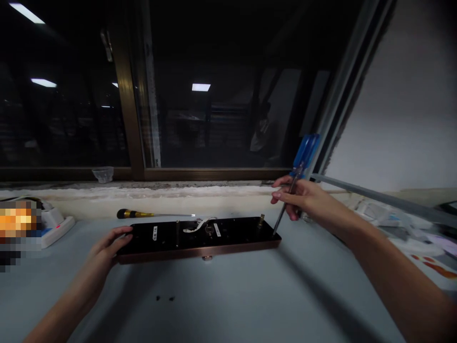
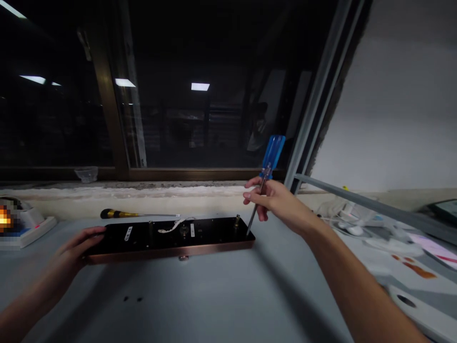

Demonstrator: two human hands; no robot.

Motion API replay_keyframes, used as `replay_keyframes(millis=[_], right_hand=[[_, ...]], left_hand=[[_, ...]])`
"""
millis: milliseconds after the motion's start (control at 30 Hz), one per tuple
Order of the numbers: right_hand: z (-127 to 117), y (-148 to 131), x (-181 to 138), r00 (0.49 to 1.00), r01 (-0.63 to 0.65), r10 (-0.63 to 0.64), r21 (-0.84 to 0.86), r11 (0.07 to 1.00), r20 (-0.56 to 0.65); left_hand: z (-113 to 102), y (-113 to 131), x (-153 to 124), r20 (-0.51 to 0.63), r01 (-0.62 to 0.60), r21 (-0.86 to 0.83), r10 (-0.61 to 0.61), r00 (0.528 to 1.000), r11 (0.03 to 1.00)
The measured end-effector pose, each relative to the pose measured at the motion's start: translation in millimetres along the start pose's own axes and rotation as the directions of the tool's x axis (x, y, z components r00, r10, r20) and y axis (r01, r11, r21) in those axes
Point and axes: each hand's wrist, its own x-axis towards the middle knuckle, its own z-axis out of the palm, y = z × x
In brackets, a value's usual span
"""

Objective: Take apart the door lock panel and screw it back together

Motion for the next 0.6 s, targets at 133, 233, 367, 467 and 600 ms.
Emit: replay_keyframes(millis=[133, 233, 367, 467, 600], right_hand=[[-9.2, -5.9, -5.8, 0.986, -0.047, 0.036, 0.064, 0.997, 0.164], [-12.0, -0.2, -7.3, 0.996, 0.068, -0.064, -0.066, 0.995, 0.056], [-7.2, 5.1, -4.5, 0.99, 0.096, -0.117, -0.237, 0.967, -0.076], [-4.7, -2.5, -4.9, 0.999, 0.029, -0.027, -0.084, 0.996, 0.03], [-5.8, -11.8, -10.8, 0.99, -0.022, 0.018, 0.031, 0.999, 0.139]], left_hand=[[0.4, 2.8, -2.3, 0.02, 0.008, -0.023, -0.008, 1.0, 1.0], [0.7, 0.3, 0.0, -0.012, 0.015, -0.034, -0.016, 1.0, 0.999], [0.9, -0.7, 1.0, -0.021, 0.009, -0.027, -0.01, 1.0, 1.0], [0.5, 2.5, -1.9, 0.013, 0.016, -0.03, -0.016, 1.0, 0.999], [-0.6, 4.2, -3.9, 0.033, 0.01, -0.006, -0.01, 0.999, 1.0]])
